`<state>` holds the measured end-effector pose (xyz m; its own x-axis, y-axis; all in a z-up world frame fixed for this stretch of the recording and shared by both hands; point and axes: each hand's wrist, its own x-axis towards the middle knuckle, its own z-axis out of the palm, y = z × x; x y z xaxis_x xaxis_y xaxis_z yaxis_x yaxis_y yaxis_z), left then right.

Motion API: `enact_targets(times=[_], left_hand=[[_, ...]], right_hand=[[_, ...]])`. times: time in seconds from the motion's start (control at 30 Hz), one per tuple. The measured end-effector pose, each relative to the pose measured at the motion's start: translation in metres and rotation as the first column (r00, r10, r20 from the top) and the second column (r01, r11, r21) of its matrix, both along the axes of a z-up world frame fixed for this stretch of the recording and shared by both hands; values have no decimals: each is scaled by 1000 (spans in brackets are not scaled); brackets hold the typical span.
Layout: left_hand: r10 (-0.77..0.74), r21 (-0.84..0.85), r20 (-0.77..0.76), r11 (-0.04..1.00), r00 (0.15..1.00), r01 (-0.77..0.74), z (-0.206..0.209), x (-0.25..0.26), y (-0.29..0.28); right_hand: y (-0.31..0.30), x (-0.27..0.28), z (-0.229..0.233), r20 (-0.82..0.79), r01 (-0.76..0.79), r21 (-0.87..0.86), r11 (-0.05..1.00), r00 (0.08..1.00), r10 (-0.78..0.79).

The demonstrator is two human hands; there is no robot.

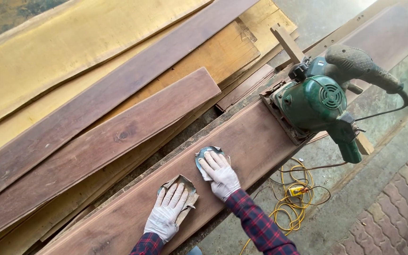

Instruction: The person sands long wooden boards laid on supports. They first run a green electric orbital sander along the surface of a board, then set the sander down and sand the board by hand using a sanding block, rubbing along the wood surface.

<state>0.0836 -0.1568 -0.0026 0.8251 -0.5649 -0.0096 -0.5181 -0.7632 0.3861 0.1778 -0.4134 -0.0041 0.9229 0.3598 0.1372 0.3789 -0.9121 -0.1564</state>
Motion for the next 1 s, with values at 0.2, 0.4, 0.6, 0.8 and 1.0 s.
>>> enact_targets(times=[0.2, 0.4, 0.6, 0.8, 1.0], left_hand=[[30, -17, -27, 999, 999, -31, 3, -4, 1], [49, -21, -5, 999, 999, -49, 2, -1, 1], [5, 1, -22, 1000, 1000, -5, 0, -1, 5], [18, -40, -24, 999, 1000, -19, 1, -3, 4], [-3, 14, -30, 1000, 1000, 4, 3, -2, 5]], right_hand=[[-104, 97, -42, -498, 597, 517, 614, 793, -352], [-11, 41, -39, 169, -58, 127, 990, 985, 36], [-25, 46, -18, -301, -17, -40, 999, 954, 4], [-28, 55, -50, -150, 411, 368, 834, 912, -383], [19, 24, -2, 20, -225, 332, 916, 972, 232]])
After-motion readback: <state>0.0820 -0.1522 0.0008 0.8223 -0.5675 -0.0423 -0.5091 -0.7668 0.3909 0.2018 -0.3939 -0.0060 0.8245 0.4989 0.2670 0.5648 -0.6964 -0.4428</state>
